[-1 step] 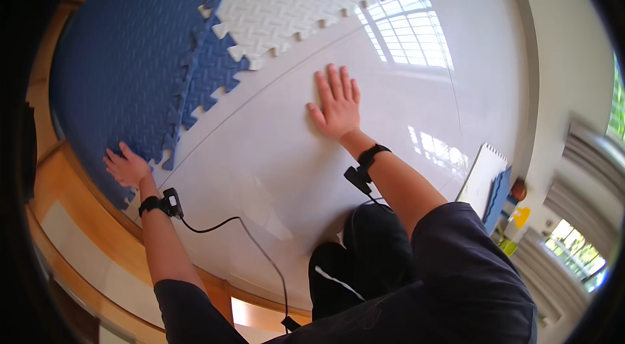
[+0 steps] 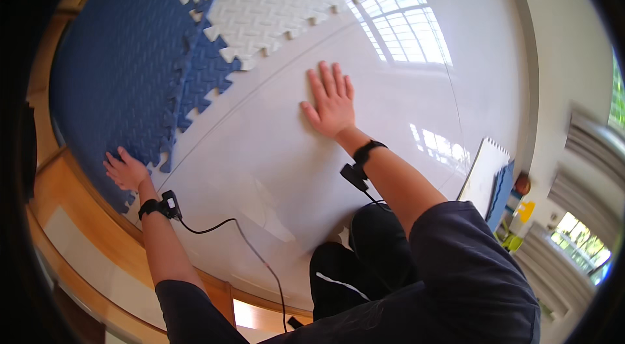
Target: The recorder is picking up and interlocking foam floor mats and edge strips in a playroom.
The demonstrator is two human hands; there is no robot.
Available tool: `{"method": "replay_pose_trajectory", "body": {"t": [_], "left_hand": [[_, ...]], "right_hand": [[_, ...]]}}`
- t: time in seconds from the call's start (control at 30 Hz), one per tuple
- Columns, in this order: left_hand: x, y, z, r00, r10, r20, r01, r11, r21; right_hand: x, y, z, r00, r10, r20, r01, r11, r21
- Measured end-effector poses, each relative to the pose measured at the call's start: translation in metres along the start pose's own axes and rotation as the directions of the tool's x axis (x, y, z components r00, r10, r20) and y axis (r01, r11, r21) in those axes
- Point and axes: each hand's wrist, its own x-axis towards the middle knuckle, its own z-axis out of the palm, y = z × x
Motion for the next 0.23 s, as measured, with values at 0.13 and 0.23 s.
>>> {"method": "replay_pose_trajectory", "body": {"t": [0.13, 0.23], "left_hand": [[0.026, -0.052, 0.028, 0.96, 0.28, 0.017, -0.271, 0.942, -0.199], [0.008, -0.06, 0.063, 0.891, 0.33, 0.312, 0.116, 0.499, -0.859]], "right_hand": [[-0.002, 0.0, 0.002, 0.999, 0.004, -0.05, -0.002, 0.999, 0.049], [-0.005, -0.001, 0.006, 0.991, -0.033, -0.127, 0.062, 0.972, 0.227]]}}
